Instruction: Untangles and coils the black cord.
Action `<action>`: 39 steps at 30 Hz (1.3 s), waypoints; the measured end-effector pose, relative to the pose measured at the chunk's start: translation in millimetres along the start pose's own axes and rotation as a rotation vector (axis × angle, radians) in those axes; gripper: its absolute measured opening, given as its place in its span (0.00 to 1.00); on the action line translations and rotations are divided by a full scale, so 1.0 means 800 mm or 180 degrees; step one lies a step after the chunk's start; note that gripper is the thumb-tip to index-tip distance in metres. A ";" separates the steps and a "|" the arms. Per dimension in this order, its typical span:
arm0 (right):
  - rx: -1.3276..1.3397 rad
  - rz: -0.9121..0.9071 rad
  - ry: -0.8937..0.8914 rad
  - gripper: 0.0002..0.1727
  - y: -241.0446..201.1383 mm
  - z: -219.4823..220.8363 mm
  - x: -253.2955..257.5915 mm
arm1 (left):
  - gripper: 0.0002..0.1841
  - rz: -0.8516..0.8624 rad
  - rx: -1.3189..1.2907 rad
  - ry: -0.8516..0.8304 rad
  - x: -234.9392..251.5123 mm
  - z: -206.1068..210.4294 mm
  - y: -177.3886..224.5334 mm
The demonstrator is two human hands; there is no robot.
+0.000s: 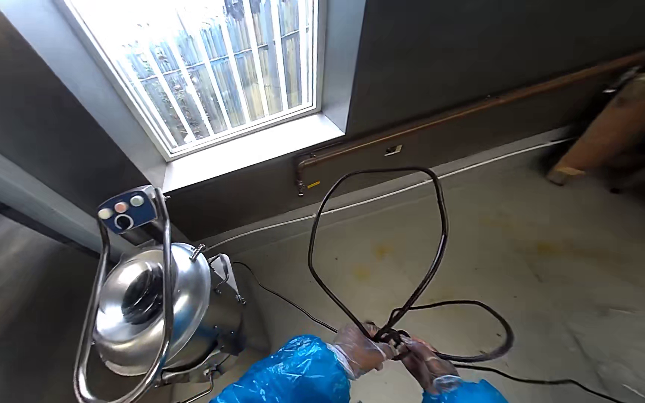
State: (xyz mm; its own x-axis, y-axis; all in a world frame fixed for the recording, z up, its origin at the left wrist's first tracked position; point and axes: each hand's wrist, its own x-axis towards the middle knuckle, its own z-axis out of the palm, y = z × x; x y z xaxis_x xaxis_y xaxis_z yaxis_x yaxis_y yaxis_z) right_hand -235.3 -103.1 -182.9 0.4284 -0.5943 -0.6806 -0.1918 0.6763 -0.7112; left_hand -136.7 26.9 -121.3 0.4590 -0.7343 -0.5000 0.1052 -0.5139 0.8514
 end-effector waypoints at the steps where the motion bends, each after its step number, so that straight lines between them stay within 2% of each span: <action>1: -0.0022 0.0150 0.0042 0.04 -0.002 -0.002 -0.003 | 0.11 0.0022 0.0072 0.0061 0.000 0.003 -0.001; 3: -0.0041 0.0369 0.0198 0.05 -0.011 0.003 -0.015 | 0.11 0.0110 0.0119 0.0241 0.004 0.006 -0.007; 5: 0.0022 0.0462 0.0276 0.08 -0.015 0.009 -0.019 | 0.11 0.0166 -0.0249 0.0326 0.015 0.003 -0.010; 9: 0.0416 0.0473 0.0188 0.11 -0.002 0.015 -0.027 | 0.05 -0.0512 -0.1243 0.0749 0.027 0.001 0.003; 11: 0.0654 0.0492 0.0086 0.10 0.004 0.011 -0.021 | 0.01 -0.0610 -0.1489 0.0899 0.034 -0.003 0.000; 12: 0.0695 0.0516 0.0041 0.10 0.008 0.006 -0.018 | 0.03 -0.0578 -0.1752 0.0940 0.039 -0.005 -0.007; 16: 0.0748 0.0797 -0.0039 0.10 0.028 -0.009 0.000 | 0.10 -0.0324 -0.2849 0.0941 0.046 -0.015 -0.021; 20: 0.0966 0.0865 0.0039 0.10 0.036 -0.017 -0.004 | 0.12 0.0268 -0.3092 0.0792 0.038 -0.031 -0.004; 23: 0.0795 0.0720 -0.0070 0.15 0.041 -0.027 -0.013 | 0.10 0.0856 -0.3275 0.0536 0.035 -0.051 0.010; 25: 0.0341 0.0587 0.0079 0.15 0.036 -0.030 -0.023 | 0.12 0.1187 -0.3173 0.0304 0.030 -0.061 0.018; 27: -0.0304 0.0547 0.0228 0.12 0.024 -0.027 -0.036 | 0.11 0.1441 -0.2592 0.0057 0.019 -0.062 0.028; 29: -0.0831 0.0528 0.0339 0.16 0.007 -0.023 -0.049 | 0.09 0.1600 -0.2081 -0.0051 0.011 -0.064 0.033; 33: -0.2230 0.0349 0.0341 0.30 -0.008 -0.032 -0.049 | 0.07 0.1601 -0.1154 -0.0319 0.010 -0.070 0.019; 35: -0.3065 0.0267 0.0333 0.31 -0.010 -0.029 -0.046 | 0.09 0.1548 -0.1036 -0.0406 0.008 -0.063 0.013; 37: -0.3752 0.0313 0.0054 0.30 -0.018 -0.020 -0.053 | 0.09 0.1478 -0.1047 -0.0444 0.002 -0.057 0.009; 39: -0.4063 0.0027 -0.0117 0.29 -0.030 -0.015 -0.056 | 0.09 0.1517 -0.1010 -0.0584 0.000 -0.062 0.008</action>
State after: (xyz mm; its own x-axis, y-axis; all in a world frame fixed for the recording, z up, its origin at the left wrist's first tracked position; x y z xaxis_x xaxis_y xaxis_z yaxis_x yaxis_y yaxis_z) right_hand -260.8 -97.7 -137.7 0.4431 -0.5658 -0.6954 -0.8946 -0.2286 -0.3841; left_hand -92.1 45.5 -108.1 0.3635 -0.9304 -0.0468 0.1964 0.0274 0.9802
